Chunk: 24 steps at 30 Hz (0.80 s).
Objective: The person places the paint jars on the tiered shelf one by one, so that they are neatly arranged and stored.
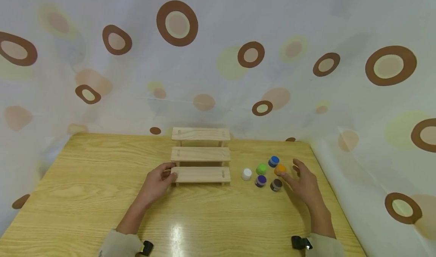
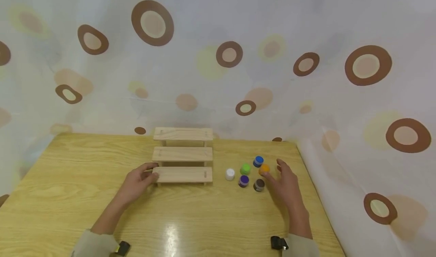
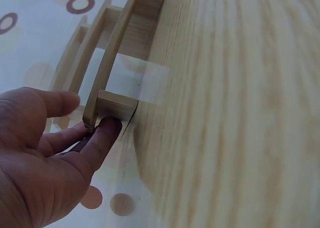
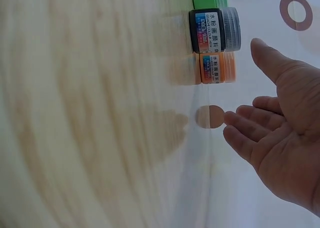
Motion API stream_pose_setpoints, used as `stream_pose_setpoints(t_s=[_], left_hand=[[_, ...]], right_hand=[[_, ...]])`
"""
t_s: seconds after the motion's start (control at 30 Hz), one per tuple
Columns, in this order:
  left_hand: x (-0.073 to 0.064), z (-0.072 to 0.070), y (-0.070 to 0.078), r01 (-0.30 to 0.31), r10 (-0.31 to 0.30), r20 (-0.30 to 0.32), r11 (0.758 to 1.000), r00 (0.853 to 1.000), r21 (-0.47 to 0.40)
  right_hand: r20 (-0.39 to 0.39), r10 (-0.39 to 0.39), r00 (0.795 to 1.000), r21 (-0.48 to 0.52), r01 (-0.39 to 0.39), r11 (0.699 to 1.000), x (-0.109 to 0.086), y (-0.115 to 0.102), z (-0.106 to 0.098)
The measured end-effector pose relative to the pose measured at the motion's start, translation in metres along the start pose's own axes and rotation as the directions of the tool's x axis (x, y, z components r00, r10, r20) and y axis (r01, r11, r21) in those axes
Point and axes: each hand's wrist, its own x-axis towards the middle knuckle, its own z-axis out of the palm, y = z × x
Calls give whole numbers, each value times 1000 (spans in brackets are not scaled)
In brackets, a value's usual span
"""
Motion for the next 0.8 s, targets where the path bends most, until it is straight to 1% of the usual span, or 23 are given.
stream_pose_setpoints(t_s=[0.1,0.23,0.37,0.57,0.7,0.8], left_hand=[[-1,-2,-1,0,0,4,1000,1000,0],[0,-4,-1,5,-5,7,1000,1000,1],[2,-6,-2,2,-2,12,1000,1000,-7],[-1,-7,-1,-2,2,9,1000,1000,-12],[-1,-6,-1,4,-4,8,1000,1000,-2],[-1,-6,-2,-1,1,11,1000,1000,3]], right_hand=[[13,-16,1000,13,15,1000,3,0,2],[3,-62,998,50,62,997,8,3,5],[3,-90,996,87,89,992,15,10,9],[8,-90,996,109,88,990,21,24,13],[2,-86,996,127,85,988,21,25,13],[-16,-88,996,115,89,989,22,26,13]])
